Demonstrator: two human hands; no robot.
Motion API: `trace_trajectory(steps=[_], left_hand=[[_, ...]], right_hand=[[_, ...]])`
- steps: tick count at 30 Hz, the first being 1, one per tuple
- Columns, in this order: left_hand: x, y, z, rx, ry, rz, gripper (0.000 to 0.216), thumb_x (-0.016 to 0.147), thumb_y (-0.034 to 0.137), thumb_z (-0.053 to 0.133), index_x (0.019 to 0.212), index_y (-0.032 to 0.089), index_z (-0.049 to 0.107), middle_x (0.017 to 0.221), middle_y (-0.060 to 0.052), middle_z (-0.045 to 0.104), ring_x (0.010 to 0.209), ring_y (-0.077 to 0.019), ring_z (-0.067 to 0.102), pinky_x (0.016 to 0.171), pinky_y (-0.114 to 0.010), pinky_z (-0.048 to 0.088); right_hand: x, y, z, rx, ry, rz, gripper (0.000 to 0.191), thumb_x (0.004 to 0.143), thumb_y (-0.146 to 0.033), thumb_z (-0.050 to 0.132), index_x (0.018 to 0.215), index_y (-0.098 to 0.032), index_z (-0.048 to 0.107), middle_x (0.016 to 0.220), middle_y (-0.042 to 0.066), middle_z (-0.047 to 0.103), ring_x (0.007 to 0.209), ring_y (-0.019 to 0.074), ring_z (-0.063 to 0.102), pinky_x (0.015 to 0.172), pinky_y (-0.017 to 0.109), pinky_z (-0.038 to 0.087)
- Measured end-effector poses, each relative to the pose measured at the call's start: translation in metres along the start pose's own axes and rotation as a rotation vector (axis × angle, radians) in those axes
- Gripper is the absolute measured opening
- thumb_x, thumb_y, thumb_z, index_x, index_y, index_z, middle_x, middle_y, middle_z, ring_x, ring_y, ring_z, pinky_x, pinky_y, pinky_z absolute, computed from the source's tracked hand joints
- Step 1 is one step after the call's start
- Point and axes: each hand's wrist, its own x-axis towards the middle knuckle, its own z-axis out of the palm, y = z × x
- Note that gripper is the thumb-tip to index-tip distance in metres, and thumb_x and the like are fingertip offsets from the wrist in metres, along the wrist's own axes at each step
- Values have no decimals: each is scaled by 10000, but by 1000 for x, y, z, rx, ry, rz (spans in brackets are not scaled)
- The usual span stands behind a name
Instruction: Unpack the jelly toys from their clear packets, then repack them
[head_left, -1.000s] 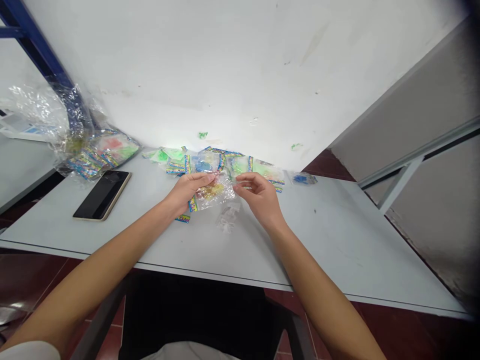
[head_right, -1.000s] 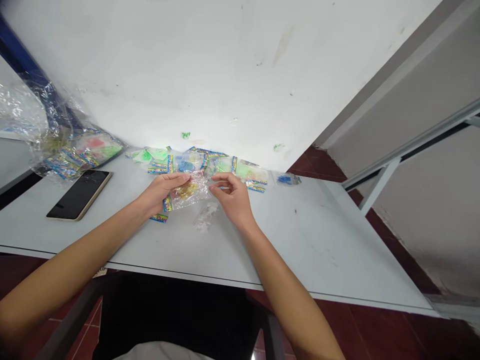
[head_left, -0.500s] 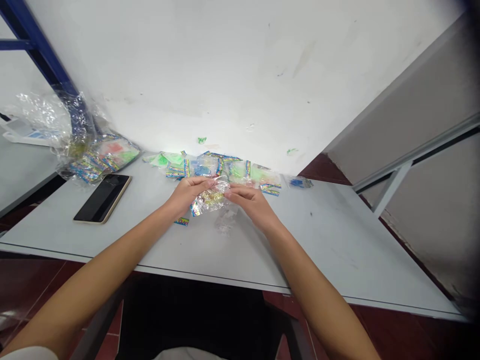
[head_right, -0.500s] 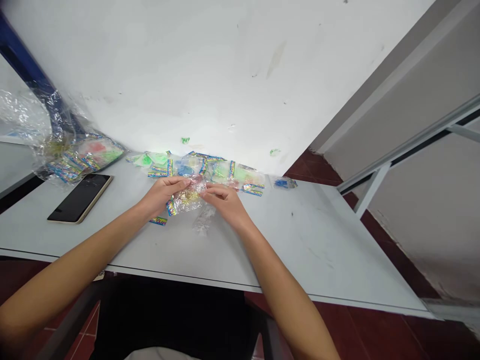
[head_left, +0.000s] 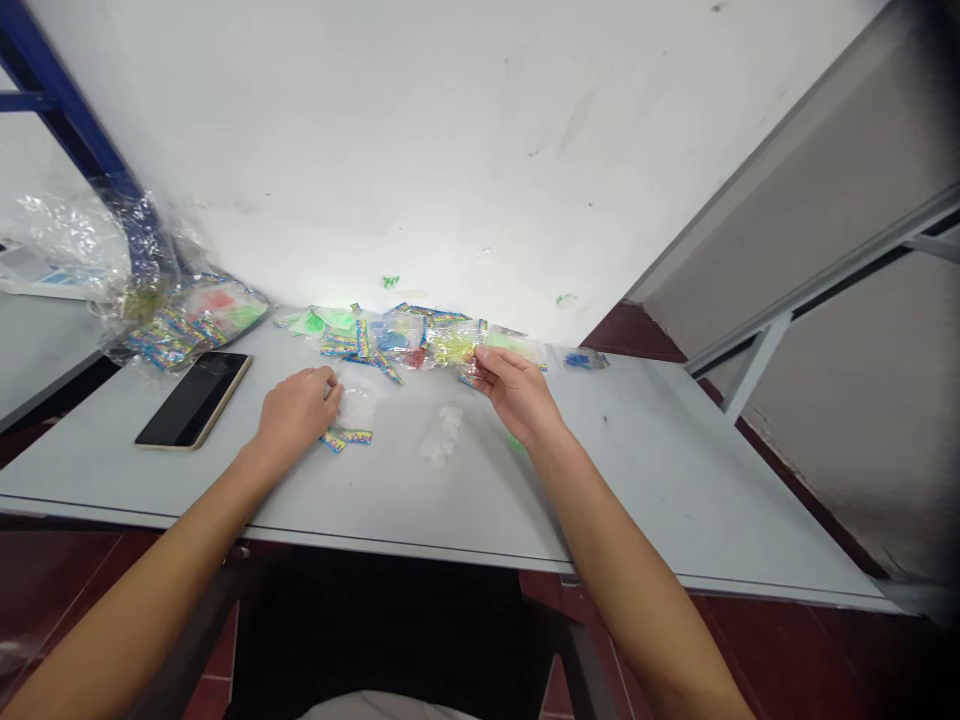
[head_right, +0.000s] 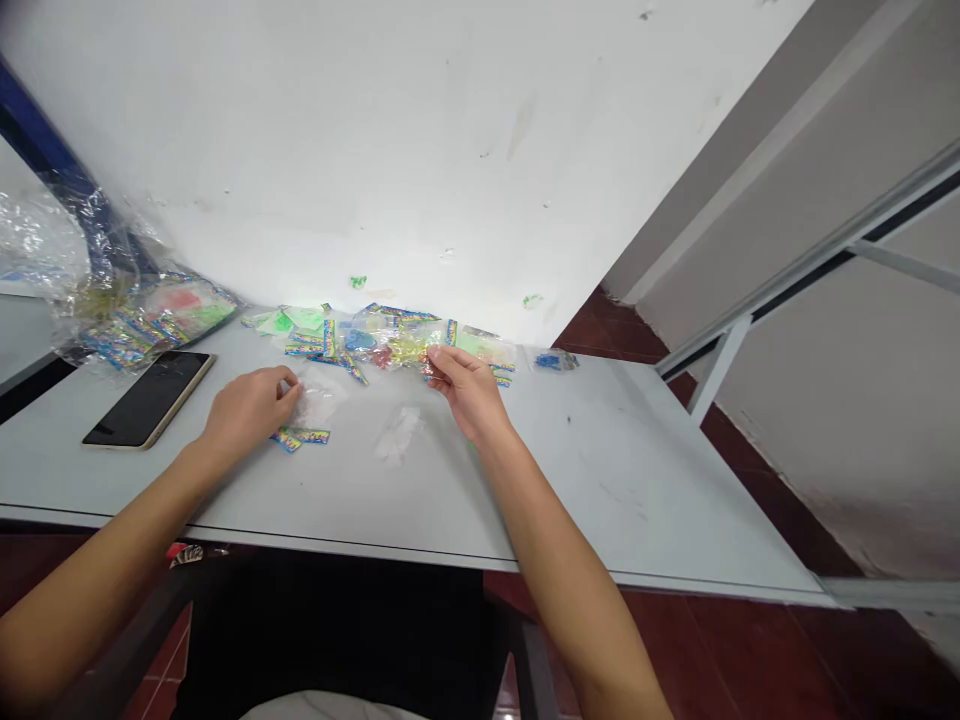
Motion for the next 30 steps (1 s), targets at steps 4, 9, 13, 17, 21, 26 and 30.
trace_trajectory(steps=[4,9,13,17,21,26,30], left_hand=[[-10,7,-2,106,209,101,403,878,356,486,1187,129,608,1130,-207,612,1046,-366,584,802,-455,475],[8,63,-11,-531,241,545,330,956,281,384,1136,207,651,1188,-101,668,1142,-242,601,1001,-392,459],[26,101,5,-762,-35,545,446,894,422,568,1309,257,580,1375,-72,583,1290,-277,514,1087,-437,402],[31,107,30,-1123,-311,339,652,784,469,714,1360,226,531,1362,-118,586,1272,-305,530,1060,-462,425],[31,99,39,-1402,-454,167,653,747,425,767,1328,206,566,1248,-125,650,1170,-289,594,1012,-439,441],[36,93,36,-1467,-535,129,428,776,397,744,1159,211,697,1222,-97,664,1182,-250,556,1034,-381,373],[38,92,41,-1547,-571,80,335,771,378,745,1045,186,743,1125,-103,687,1057,-234,592,921,-364,435]], right_hand=[[-2,0,6,32,-49,57,239,674,-373,816,818,-194,751,888,43,715,784,139,620,702,259,490],[-4,1,8,1,2,70,289,627,-426,842,730,-181,730,765,27,692,687,122,596,653,258,461],[1,2,3,29,-85,45,299,675,-458,816,770,-190,726,770,14,678,716,119,607,663,250,459],[2,4,2,40,-92,35,302,681,-462,814,775,-193,715,774,8,680,692,109,603,644,239,464],[2,4,5,-2,-90,70,334,651,-477,827,787,-194,712,799,24,703,665,123,629,562,229,450],[1,4,7,-72,-62,97,335,635,-461,837,811,-197,731,849,43,728,666,130,648,553,231,446],[2,8,8,-84,-56,87,293,628,-425,844,778,-201,730,824,24,721,644,116,622,587,246,447]])
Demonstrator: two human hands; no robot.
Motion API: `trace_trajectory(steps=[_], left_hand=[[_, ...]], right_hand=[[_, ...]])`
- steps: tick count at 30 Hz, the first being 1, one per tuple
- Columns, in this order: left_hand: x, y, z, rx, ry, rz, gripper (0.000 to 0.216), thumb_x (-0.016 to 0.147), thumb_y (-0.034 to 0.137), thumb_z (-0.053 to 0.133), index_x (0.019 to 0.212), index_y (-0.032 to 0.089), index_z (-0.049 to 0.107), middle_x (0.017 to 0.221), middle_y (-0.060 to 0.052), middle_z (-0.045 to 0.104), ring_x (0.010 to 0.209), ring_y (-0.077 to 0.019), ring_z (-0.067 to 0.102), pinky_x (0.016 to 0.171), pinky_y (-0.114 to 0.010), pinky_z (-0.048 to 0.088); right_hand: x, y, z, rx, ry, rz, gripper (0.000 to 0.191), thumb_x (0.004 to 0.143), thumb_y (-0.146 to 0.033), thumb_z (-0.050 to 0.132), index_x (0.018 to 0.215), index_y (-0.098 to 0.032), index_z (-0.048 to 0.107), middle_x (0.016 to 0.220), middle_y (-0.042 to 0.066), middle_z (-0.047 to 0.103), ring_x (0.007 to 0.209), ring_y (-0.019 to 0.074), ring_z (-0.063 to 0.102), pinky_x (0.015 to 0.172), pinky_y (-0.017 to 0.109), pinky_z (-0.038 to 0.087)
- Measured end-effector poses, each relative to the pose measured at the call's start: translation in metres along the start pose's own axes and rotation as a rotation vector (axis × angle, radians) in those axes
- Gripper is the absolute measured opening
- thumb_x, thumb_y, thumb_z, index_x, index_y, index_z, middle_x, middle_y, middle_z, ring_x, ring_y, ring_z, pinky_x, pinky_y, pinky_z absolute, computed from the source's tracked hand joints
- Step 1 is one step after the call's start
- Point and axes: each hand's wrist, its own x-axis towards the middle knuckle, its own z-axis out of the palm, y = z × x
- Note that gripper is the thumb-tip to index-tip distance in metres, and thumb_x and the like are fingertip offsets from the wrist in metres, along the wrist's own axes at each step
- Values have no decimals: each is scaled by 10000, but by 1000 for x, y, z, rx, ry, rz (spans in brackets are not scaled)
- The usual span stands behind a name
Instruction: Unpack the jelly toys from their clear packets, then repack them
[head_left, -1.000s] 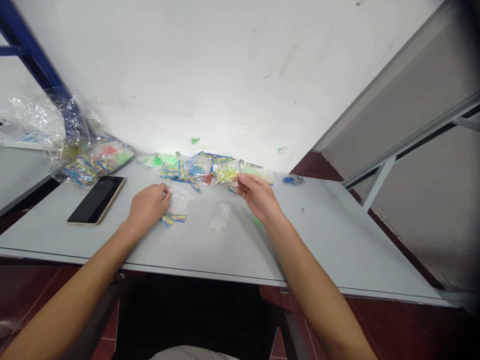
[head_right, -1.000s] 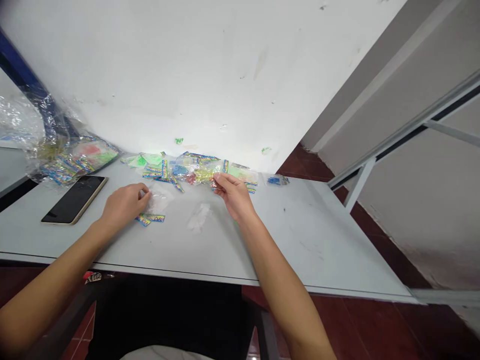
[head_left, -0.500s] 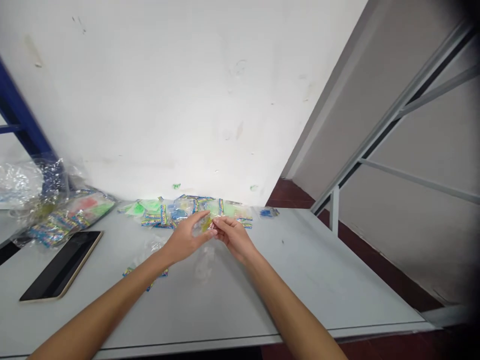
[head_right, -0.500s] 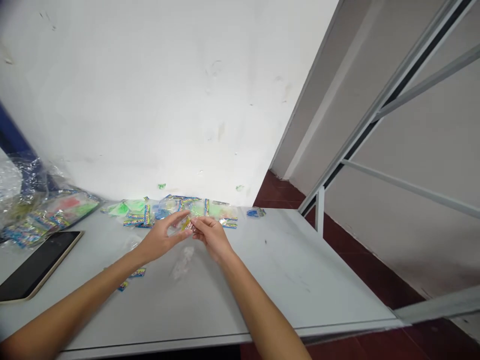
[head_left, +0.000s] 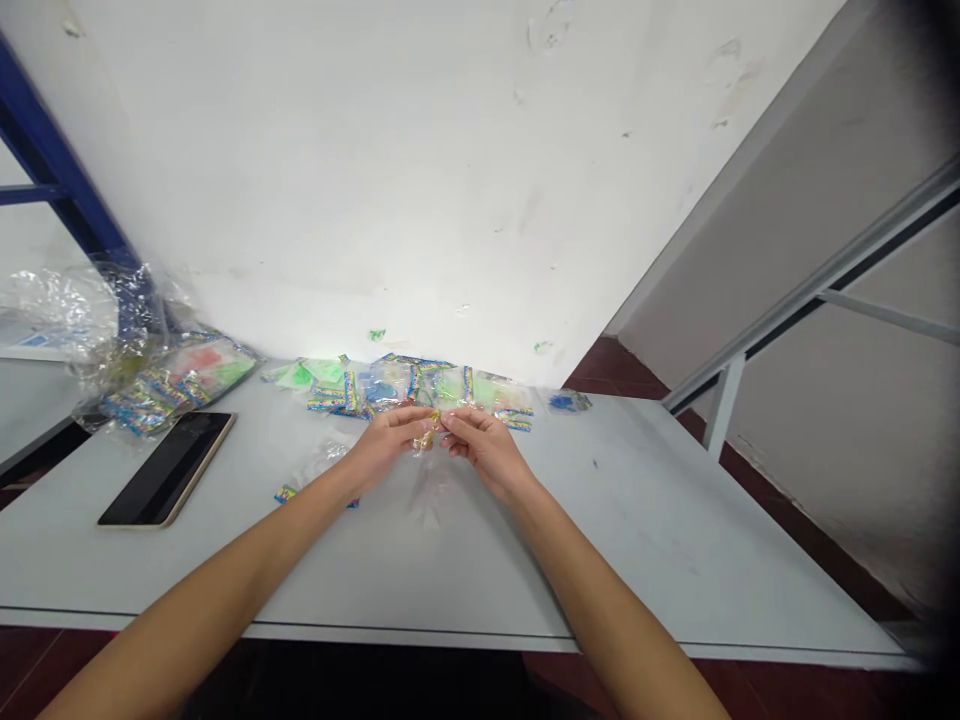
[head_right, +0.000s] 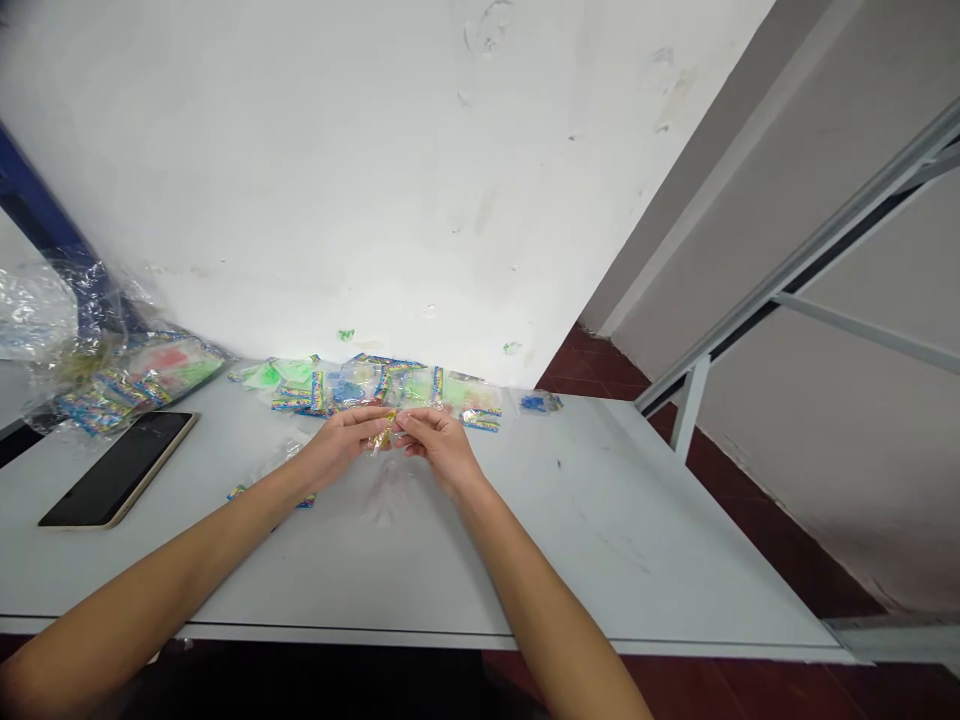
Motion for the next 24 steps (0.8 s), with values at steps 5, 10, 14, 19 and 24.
trace_trajectory(steps=[5,10,14,19,24], left_hand=[[-1,-3,1,-62,-1,-14,328,781,356,737,1065,192,743,1150,-107,668,1000,-209,584,788,-312,458],[-3,-2,3,-93,-88,-21,355,813,440,698,1048,178,741,1040,-98,687,865,-174,596,699,-282,439],[-1,-2,0,-147,3,-61,410,784,500,709,1037,178,733,960,-84,700,805,-169,611,709,-289,450],[0,2,-6,-144,108,-67,414,767,493,724,1001,153,745,999,-105,699,830,-174,616,733,-297,458],[-1,5,-6,-130,96,-32,344,724,388,786,961,141,749,973,-105,701,885,-191,627,798,-332,468]], right_hand=[[3,5,1,-17,2,-8,298,636,-419,837,815,-202,738,842,21,726,654,116,618,611,259,441],[2,5,2,-25,-20,-16,287,653,-416,822,825,-200,741,827,12,717,647,120,631,607,263,423],[2,6,4,-1,13,-8,293,627,-402,830,816,-197,737,812,16,715,640,113,609,609,260,430],[3,8,2,22,58,21,266,635,-360,820,830,-205,729,789,3,699,653,109,590,624,255,443],[1,8,2,-22,91,15,269,648,-353,807,863,-218,716,753,-12,661,669,119,599,655,267,462]])
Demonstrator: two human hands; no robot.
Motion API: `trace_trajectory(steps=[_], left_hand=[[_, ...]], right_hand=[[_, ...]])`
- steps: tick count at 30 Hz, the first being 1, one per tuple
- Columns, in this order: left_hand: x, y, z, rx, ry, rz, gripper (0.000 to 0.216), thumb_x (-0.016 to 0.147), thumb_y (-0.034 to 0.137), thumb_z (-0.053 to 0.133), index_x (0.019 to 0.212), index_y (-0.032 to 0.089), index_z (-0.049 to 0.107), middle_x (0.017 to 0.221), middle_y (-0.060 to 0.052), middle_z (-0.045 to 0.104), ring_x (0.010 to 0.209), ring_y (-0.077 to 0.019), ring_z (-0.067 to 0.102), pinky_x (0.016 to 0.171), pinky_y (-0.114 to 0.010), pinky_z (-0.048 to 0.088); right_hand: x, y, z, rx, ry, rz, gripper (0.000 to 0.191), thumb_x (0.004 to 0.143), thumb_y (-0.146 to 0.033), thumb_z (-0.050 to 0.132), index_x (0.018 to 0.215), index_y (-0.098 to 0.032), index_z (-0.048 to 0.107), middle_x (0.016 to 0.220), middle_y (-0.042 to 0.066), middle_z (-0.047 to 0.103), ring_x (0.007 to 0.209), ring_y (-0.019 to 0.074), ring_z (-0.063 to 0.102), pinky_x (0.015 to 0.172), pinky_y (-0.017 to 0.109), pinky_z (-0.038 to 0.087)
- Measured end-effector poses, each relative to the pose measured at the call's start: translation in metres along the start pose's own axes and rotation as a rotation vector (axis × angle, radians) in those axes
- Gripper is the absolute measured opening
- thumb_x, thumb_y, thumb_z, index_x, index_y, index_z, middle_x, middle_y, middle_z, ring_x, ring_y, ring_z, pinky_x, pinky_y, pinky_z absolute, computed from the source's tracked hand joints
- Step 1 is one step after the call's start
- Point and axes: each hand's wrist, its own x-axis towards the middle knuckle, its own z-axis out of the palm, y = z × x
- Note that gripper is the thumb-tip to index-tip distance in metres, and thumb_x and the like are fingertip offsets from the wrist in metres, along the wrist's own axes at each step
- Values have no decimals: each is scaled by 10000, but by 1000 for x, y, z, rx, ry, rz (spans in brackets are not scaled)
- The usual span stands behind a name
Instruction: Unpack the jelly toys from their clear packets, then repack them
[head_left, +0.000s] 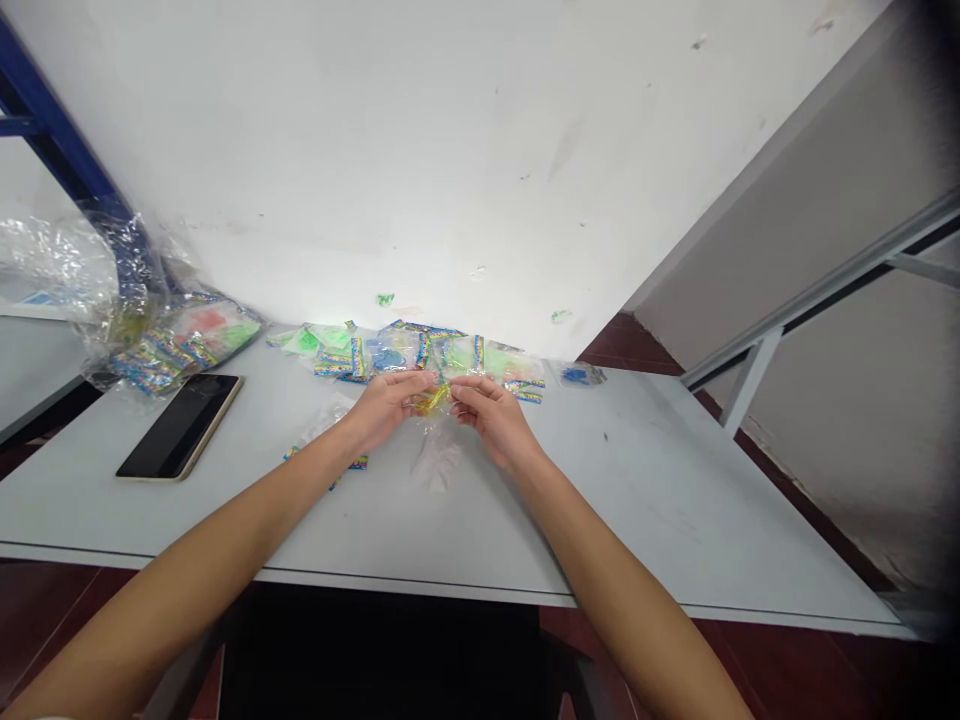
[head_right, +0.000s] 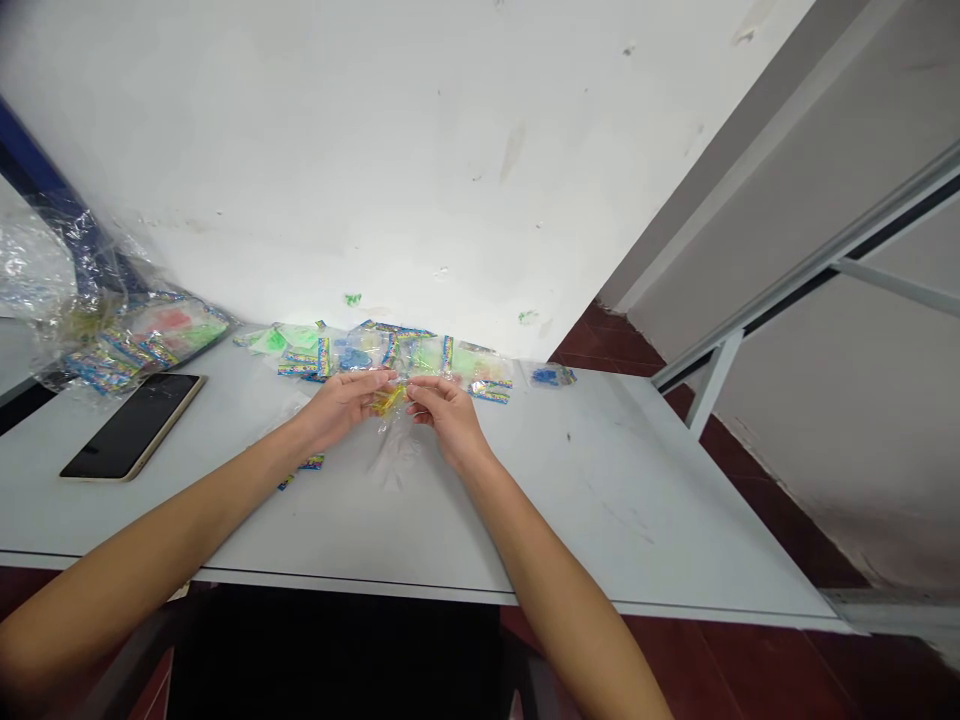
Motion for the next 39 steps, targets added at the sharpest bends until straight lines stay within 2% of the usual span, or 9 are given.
trace_trajectory(steps=[3,6,9,14,17,20,26,32,39], left_hand=[[-1,0,1,14,-20,7,320,711,369,800,934,145,752,979,-93,697,882,-178,622,771,-309,460],[-1,0,-1,37,-7,-25,321,693,344,815,933,139,753,913,-76,687,828,-159,618,757,-305,467],[-1,-2,-2,24,15,-60,316,690,337,816,915,126,747,823,-58,658,750,-145,608,745,-324,494],[1,-3,-1,11,69,-78,297,650,335,832,841,138,719,863,-65,671,714,-167,633,713,-359,521],[2,-2,-1,41,94,-51,269,641,334,825,793,146,708,919,-73,684,762,-185,641,705,-357,516],[2,-1,-3,96,80,-6,233,667,343,795,774,152,716,927,-73,693,802,-190,643,725,-337,494],[-1,2,-1,189,74,23,253,705,386,768,822,164,736,981,-80,708,807,-175,651,737,-308,465],[-5,1,5,298,53,0,369,710,478,763,865,144,746,884,-110,727,800,-226,681,716,-347,504],[-4,1,4,313,86,19,331,722,450,743,857,148,745,843,-95,729,755,-222,693,689,-335,502]], right_hand=[[0,2,1,-86,29,-73,312,670,-387,786,920,-228,691,718,-20,645,659,136,607,658,287,472],[1,7,1,-211,73,-220,325,721,-420,738,979,-241,658,701,-26,636,659,151,610,650,296,470],[0,9,1,-328,127,-373,261,794,-419,663,998,-257,662,851,9,676,760,167,627,692,305,480],[-3,8,0,-520,175,-613,183,866,-354,573,929,-276,726,1077,48,688,1029,207,617,839,335,488],[-5,9,2,-559,132,-599,168,848,-361,613,929,-283,738,1157,53,670,1127,225,587,878,352,486],[-5,10,4,-592,109,-552,184,811,-405,671,932,-288,746,1200,57,654,1139,243,582,905,375,473],[-3,13,3,-607,142,-586,162,801,-390,689,905,-283,752,1145,61,676,1095,241,600,877,372,476],[-1,14,4,-605,122,-576,113,825,-329,650,827,-269,746,998,50,726,1001,229,644,874,378,479],[-6,9,6,-667,59,-557,165,829,-403,666,913,-285,744,1132,48,693,1112,239,609,940,400,459]])
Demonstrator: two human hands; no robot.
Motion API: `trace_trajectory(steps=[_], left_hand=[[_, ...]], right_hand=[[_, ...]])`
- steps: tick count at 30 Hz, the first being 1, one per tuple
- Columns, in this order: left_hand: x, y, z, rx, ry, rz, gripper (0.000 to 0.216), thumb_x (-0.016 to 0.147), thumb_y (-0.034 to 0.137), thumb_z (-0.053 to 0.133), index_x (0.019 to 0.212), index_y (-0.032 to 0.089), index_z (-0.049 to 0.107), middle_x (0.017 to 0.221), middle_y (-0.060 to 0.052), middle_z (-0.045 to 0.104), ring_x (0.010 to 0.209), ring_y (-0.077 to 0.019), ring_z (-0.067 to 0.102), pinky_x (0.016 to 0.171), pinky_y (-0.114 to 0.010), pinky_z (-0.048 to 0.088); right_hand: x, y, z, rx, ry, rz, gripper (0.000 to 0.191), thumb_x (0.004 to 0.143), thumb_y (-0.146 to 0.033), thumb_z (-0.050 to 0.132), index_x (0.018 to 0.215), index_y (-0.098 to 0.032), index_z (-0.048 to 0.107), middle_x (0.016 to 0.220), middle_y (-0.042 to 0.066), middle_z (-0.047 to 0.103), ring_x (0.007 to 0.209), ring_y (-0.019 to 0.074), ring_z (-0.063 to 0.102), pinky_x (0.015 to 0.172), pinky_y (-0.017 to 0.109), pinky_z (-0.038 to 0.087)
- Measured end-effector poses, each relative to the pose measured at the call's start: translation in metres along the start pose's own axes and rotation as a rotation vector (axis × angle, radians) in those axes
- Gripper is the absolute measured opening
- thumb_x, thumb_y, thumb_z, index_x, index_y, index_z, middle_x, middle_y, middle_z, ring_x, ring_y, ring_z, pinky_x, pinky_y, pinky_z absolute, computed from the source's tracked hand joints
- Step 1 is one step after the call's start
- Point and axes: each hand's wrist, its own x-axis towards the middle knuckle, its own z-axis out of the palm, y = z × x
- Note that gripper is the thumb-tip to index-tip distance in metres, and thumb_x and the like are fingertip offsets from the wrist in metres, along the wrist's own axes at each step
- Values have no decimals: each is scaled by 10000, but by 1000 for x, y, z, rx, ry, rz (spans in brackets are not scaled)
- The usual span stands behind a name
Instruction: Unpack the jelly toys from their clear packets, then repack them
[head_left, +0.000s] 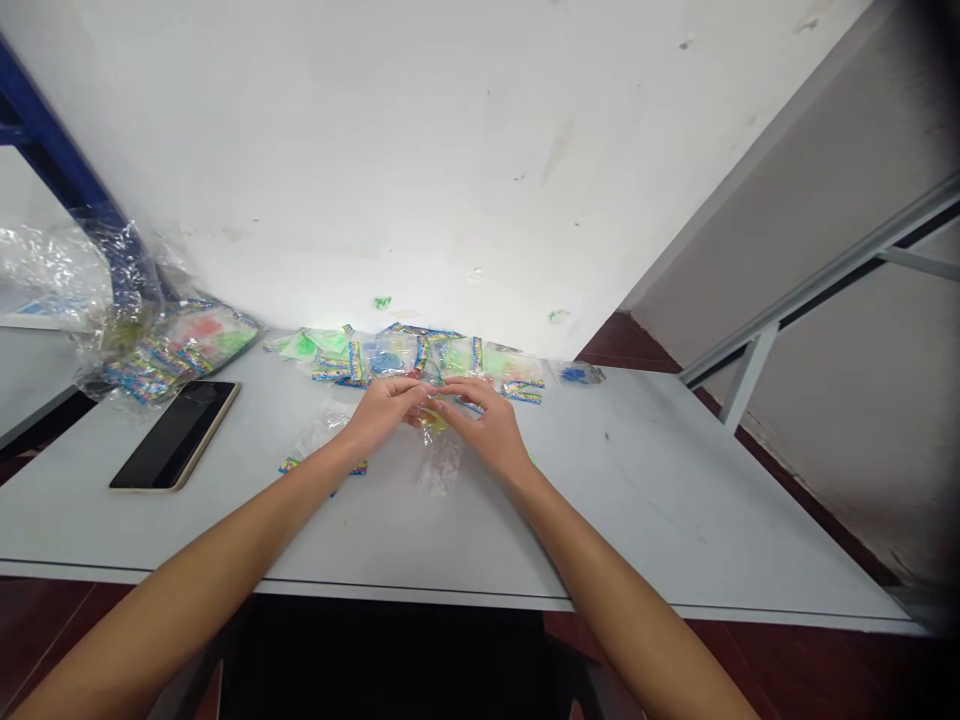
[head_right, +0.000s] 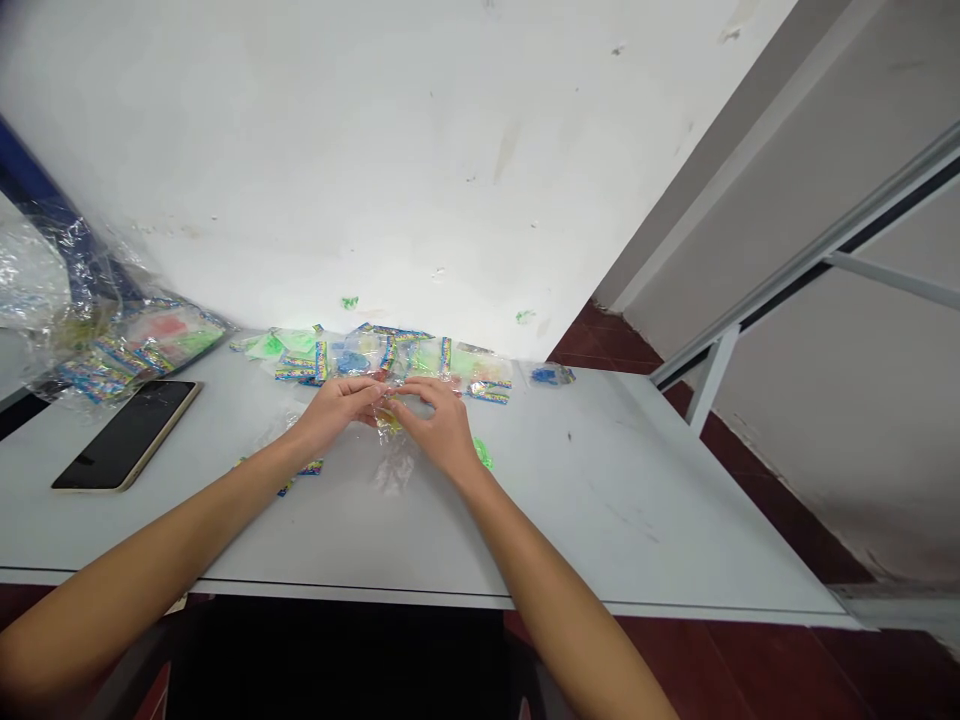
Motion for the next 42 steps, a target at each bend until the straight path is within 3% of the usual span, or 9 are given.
trace_trajectory(steps=[6,11,16,23,34,38,42], left_hand=[[0,2,-4,60,-71,42,317,753,464,714,871,173,756,930,-75,707,700,-156,643,588,-267,409],[1,0,-6,39,-85,41,296,746,450,728,893,196,773,946,-69,696,700,-124,580,601,-262,372],[1,0,-5,1,-19,19,307,725,438,741,900,188,772,1001,-80,706,714,-139,602,621,-277,388],[1,3,-5,16,34,29,345,730,453,734,934,177,767,1006,-92,714,807,-180,631,667,-282,429],[-1,3,-1,72,8,81,338,757,473,709,918,178,748,852,-62,705,786,-186,617,629,-277,429],[0,2,-1,141,16,94,378,767,504,687,960,184,743,933,-68,710,780,-184,624,616,-275,436],[-1,3,0,191,-20,127,398,784,522,659,976,181,731,925,-69,709,804,-203,648,617,-283,465]], right_hand=[[1,5,2,7,46,-53,146,821,-348,673,929,-270,734,1041,38,714,1031,222,634,849,370,507],[2,7,0,34,118,-79,130,826,-333,667,914,-264,733,1062,54,698,1052,215,626,833,357,530],[1,4,-1,-4,115,-87,109,838,-315,647,873,-265,738,1087,58,697,1068,223,627,882,388,513],[-2,-2,0,-27,92,-123,157,840,-280,613,960,-270,714,1161,59,681,1119,229,614,902,390,513],[-3,-3,2,-71,136,-150,110,829,-280,654,920,-273,714,1126,54,681,1093,225,621,929,407,496],[-4,-5,1,-84,145,-159,81,834,-240,629,844,-261,706,1061,48,695,1039,220,640,927,408,483],[-4,-7,0,-110,119,-136,113,846,-266,623,908,-273,718,1125,49,675,1080,223,626,954,411,468]])
